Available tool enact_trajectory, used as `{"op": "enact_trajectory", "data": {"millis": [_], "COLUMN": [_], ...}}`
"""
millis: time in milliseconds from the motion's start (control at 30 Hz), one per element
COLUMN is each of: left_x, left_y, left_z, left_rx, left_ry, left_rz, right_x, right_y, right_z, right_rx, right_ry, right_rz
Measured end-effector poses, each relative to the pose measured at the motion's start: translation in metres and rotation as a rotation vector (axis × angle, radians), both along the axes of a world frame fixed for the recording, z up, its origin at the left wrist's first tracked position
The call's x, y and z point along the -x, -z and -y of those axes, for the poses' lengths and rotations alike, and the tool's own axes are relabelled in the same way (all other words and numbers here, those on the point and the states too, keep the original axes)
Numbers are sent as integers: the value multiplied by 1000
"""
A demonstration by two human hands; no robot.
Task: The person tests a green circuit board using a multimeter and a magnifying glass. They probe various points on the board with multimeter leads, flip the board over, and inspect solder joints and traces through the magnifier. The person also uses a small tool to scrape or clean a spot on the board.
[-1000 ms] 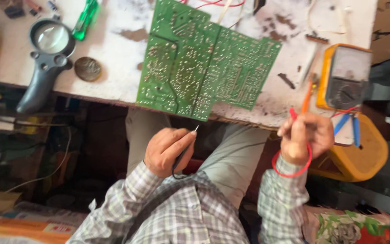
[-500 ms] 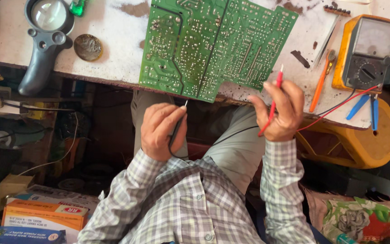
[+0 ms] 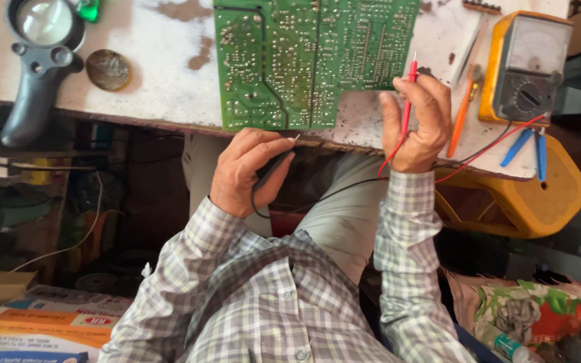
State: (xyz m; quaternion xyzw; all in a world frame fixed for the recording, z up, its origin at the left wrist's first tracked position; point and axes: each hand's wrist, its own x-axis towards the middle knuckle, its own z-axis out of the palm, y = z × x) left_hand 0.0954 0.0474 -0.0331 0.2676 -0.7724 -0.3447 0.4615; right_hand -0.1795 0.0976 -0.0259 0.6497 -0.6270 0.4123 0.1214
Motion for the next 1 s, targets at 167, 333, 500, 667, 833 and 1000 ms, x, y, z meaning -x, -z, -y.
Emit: {"op": "enact_trajectory", "data": {"millis": [167,333,500,667,833,1000], "left_x": [1,5,15,32,39,31], "left_y": [-11,-10,-3,2,5,3], "left_z": [1,12,14,11,8,9], "left_rx": [207,446,420,283,208,218], "left_ry": [-31,-64,-64,-99,-147,-108], "left_rz": [82,189,215,135,62,82], "right_x": [-22,-33,-17,-6,-11,-10], "right_y": [-3,-1,3,2,1,3], "right_z": [-6,-7,-1,2,11,16], "right_rx": [-1,-262,-244,-317,-346,-307], "right_ry": [-127,-398,-524,-567,-539,-599], "right_rz": [394,1045,814,690,678,719]}}
